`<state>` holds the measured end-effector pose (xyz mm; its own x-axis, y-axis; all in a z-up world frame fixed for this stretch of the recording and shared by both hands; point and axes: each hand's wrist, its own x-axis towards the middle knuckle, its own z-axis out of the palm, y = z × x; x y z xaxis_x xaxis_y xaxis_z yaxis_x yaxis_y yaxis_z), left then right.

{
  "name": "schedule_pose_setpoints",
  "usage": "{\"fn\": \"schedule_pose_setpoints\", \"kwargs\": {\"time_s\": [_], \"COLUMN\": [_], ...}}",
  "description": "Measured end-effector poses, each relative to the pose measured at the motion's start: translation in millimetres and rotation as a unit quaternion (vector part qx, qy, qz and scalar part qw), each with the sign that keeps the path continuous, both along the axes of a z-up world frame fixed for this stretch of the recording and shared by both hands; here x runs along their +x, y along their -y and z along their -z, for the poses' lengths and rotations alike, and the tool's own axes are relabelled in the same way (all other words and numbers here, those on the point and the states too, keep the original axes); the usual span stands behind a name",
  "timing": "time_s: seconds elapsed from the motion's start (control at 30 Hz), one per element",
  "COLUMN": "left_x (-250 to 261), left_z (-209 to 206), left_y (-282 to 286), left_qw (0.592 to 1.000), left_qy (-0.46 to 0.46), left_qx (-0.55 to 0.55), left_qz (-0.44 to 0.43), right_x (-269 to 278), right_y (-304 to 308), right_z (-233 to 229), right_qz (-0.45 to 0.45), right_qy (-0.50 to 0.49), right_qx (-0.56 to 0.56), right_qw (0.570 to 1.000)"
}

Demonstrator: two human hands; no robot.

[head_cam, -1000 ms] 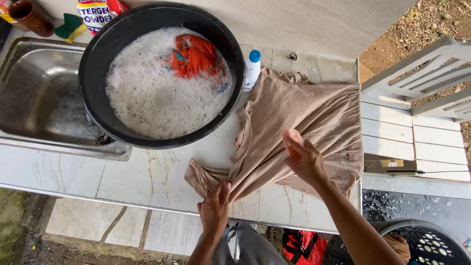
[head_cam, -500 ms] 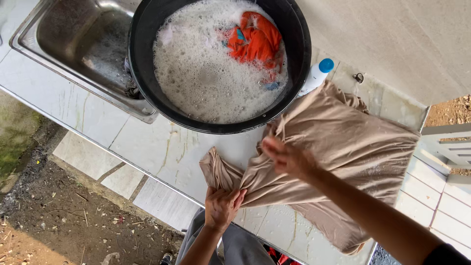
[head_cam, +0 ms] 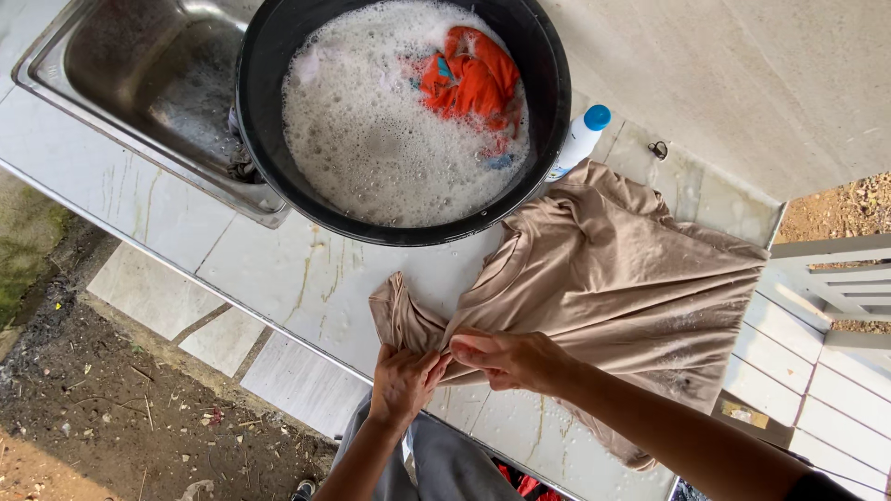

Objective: The person washes clothes by rubbing them in a basin of soapy water and scrubbing garments laid on a counter using a hand brush and detergent.

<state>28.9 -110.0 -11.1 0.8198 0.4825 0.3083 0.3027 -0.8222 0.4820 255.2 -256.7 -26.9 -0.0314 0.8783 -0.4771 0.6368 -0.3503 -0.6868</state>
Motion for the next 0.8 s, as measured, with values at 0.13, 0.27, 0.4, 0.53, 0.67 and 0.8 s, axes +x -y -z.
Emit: {"fn": "schedule_pose_setpoints", "kwargs": {"time_s": [0.13, 0.27, 0.4, 0.53, 0.67, 0.8], "left_x": [6, 39, 111, 173, 174, 116], "left_z": [-7, -17, -4, 7, 0, -21], "left_y": [-3, -6, -7, -2, 7, -55], "left_qw": [0.998, 0.987, 0.966, 0.940, 0.775, 0.737], "left_qy": [-0.046, -0.102, -0.141, -0.274, -0.156, -0.056], "left_qx": [-0.024, -0.114, -0.156, -0.185, -0.604, -0.653], "left_qz": [0.023, -0.046, -0.147, -0.085, -0.098, -0.165], "right_x": [94, 141, 88, 68, 57, 50], "right_y": [29, 113, 181, 205, 213, 215], "right_z": [-8, -26, 29, 52, 44, 36], "right_qz": [0.295, 0.445, 0.525, 0.607, 0.697, 0.716], "right_qy": [0.254, 0.408, 0.433, 0.324, 0.224, 0.175], "right_qx": [0.067, 0.121, 0.135, 0.164, 0.113, 0.141], "right_qw": [0.919, 0.788, 0.721, 0.707, 0.671, 0.661]}}
